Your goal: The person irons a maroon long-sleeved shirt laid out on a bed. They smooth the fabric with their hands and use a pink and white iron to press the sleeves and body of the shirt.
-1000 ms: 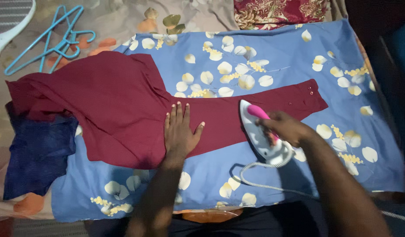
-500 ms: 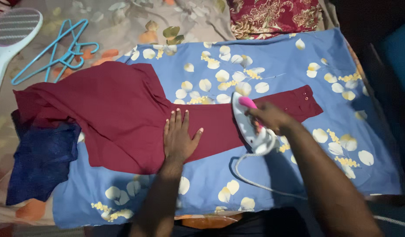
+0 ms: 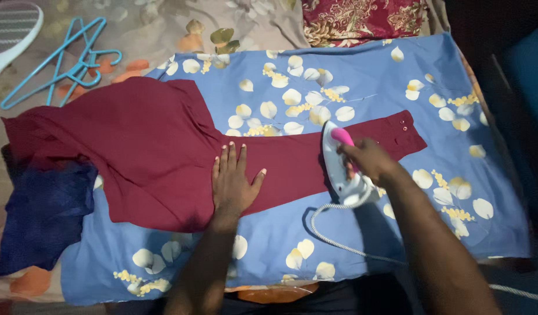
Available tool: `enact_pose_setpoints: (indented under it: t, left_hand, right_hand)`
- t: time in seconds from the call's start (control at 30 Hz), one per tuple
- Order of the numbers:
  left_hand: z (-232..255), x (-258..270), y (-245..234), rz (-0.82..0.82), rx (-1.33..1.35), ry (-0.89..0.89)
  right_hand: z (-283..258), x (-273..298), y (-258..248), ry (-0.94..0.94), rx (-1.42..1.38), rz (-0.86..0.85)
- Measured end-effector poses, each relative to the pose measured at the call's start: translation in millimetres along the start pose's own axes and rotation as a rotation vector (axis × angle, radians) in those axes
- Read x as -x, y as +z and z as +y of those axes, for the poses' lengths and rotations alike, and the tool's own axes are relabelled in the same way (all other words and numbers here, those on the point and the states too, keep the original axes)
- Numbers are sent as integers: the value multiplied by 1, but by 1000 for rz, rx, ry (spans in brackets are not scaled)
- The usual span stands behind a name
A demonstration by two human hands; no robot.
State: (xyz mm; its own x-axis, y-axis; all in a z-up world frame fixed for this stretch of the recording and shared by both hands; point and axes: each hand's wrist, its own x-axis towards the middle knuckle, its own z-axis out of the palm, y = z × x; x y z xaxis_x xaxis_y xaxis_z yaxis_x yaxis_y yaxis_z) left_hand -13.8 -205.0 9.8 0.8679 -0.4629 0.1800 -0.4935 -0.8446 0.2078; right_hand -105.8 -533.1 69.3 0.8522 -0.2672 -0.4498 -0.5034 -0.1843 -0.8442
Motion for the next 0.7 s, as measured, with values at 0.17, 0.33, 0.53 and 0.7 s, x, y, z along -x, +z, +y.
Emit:
enact_pose_setpoints:
  t: [0.17,0.33,0.53,0.7]
  left_hand:
    - [1,3,-1,5,13,-7]
    - [2,2,-5,-45,-8,-32]
    - [-1,-5,4,-18,6,-87]
    - [-9,-11,7,23,1,-156]
  right_hand:
    - [-18,-31,0,10,-98,39]
    - [-12,-3,-6,8,86,37]
    - [33,58,-25,67,-205,25]
    - [48,63,-37,126,-281,60]
